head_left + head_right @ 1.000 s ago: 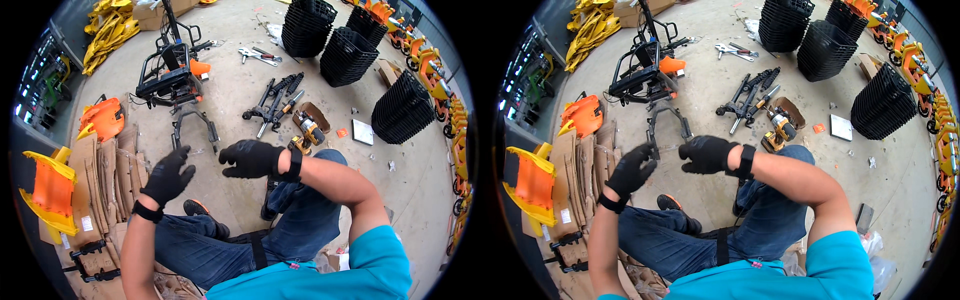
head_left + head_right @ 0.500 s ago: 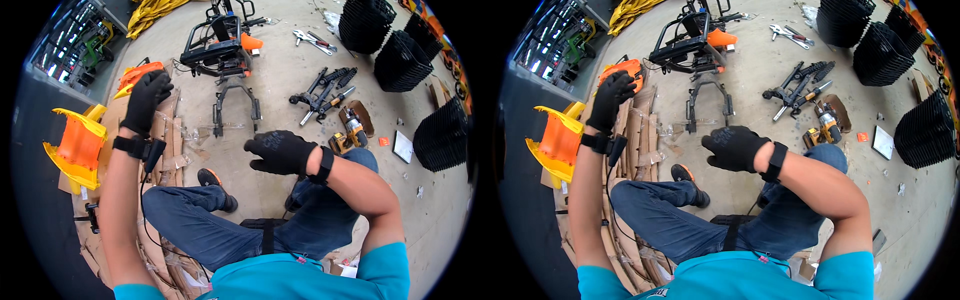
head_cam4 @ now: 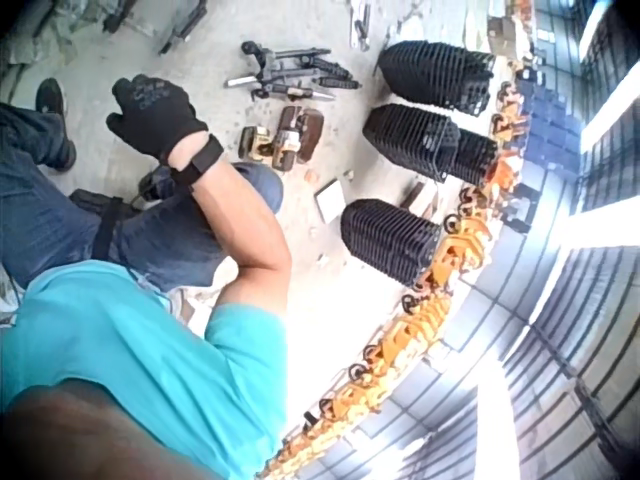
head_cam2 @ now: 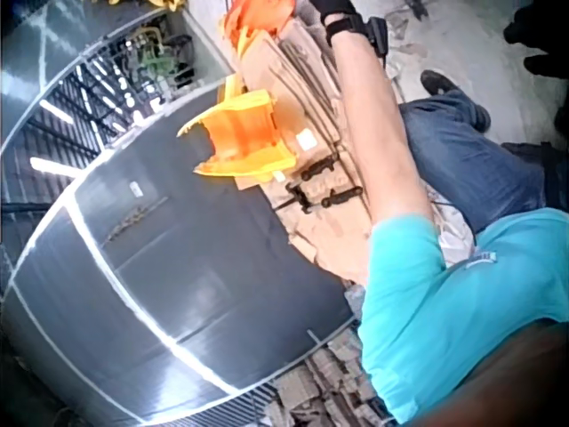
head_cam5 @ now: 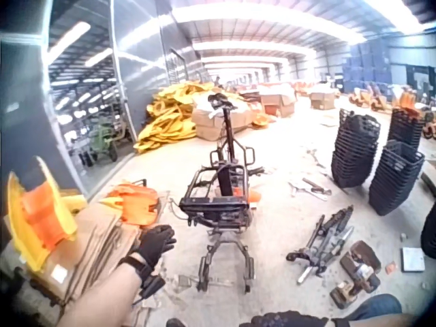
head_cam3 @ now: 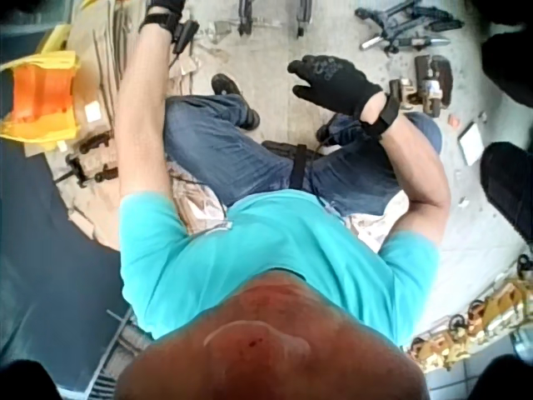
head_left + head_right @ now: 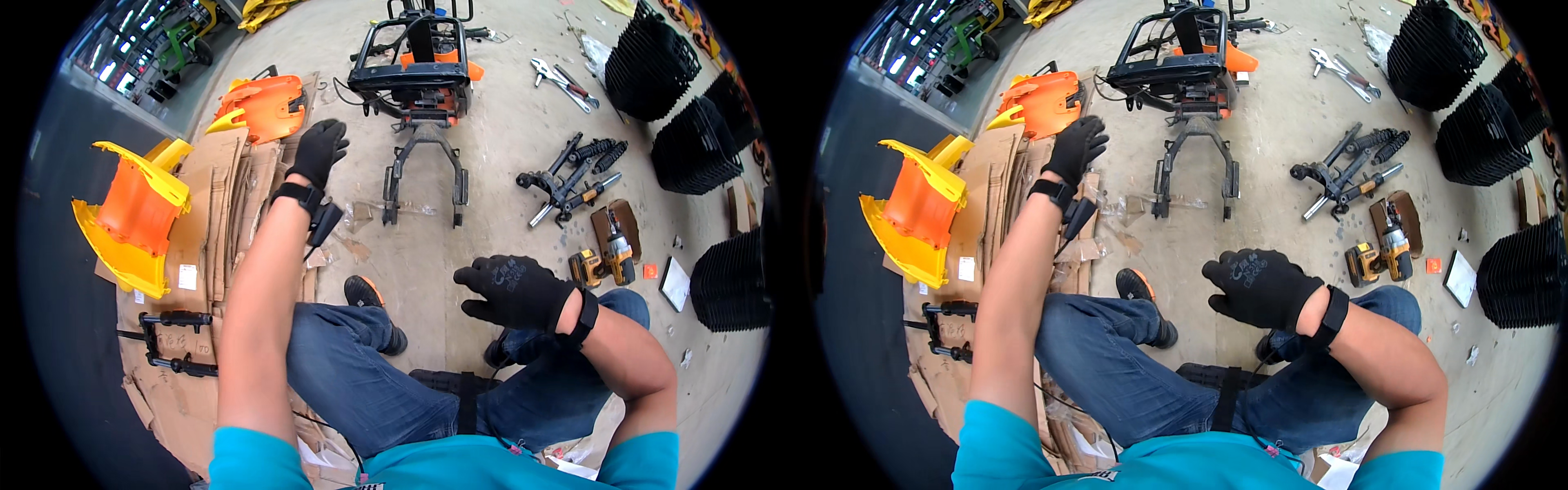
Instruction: The person picks up a motorcycle fork triple clamp and steering stem assembly, turns it over to inspect different sides, and fits it onto a fork tube while sitting on the floor.
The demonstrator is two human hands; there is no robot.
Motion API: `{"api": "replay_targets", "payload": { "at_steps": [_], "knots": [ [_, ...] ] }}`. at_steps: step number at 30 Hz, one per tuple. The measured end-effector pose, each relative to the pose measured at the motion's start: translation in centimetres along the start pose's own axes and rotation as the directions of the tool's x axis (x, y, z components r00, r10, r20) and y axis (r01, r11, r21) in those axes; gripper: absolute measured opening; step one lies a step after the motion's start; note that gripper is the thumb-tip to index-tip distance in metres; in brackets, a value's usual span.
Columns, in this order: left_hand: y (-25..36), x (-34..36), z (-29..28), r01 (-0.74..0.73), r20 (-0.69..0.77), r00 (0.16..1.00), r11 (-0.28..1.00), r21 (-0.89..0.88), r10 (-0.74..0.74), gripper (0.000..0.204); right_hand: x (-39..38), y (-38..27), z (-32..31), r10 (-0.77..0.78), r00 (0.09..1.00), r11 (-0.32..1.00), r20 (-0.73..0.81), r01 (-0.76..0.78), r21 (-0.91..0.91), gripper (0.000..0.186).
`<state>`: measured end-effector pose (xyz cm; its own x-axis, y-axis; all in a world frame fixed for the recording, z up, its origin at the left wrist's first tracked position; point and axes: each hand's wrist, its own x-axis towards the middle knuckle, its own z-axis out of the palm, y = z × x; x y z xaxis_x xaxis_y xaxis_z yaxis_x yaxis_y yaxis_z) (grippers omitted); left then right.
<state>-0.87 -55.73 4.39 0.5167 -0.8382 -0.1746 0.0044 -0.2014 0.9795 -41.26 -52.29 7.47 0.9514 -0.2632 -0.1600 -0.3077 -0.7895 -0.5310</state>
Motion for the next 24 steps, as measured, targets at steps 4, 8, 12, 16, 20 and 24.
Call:
{"api": "replay_targets", "payload": {
  "at_steps": [4,8,12,16,20,24],
  "knots": [
    [0.4,2.8,2.8,-0.014,-0.045,0.999,0.966,-0.257,0.002,0.026,1.1,-0.5,-0.1,-0.008,1.0,1.0,0.007,0.008,0.011,0.03],
    [0.1,4.1,3.4,-0.01,0.02,1.0,0.917,-0.398,0.019,0.026,1.3,-0.5,-0.2,-0.004,1.0,1.0,0.022,0.003,0.021,0.03],
    [-0.8,4.8,2.9,0.024,0.062,0.998,0.946,-0.324,-0.005,0.026,1.3,0.1,-0.5,0.024,0.999,0.999,0.044,-0.026,0.038,0.032],
    [-1.9,5.2,2.2,0.103,0.06,0.994,0.935,-0.339,-0.088,0.027,0.9,0.7,-0.8,0.053,0.998,0.998,0.042,-0.055,0.044,0.033],
    [-3.0,4.9,1.8,0.286,0.019,0.956,0.914,-0.287,-0.294,0.026,1.0,0.6,-0.6,0.031,0.999,0.997,0.034,-0.034,0.068,0.032],
    [-3.6,4.5,1.9,0.268,-0.013,0.959,0.926,-0.266,-0.282,0.026,0.9,0.7,-0.2,0.017,1.0,0.999,0.02,-0.018,0.043,0.032]
  ]
}}
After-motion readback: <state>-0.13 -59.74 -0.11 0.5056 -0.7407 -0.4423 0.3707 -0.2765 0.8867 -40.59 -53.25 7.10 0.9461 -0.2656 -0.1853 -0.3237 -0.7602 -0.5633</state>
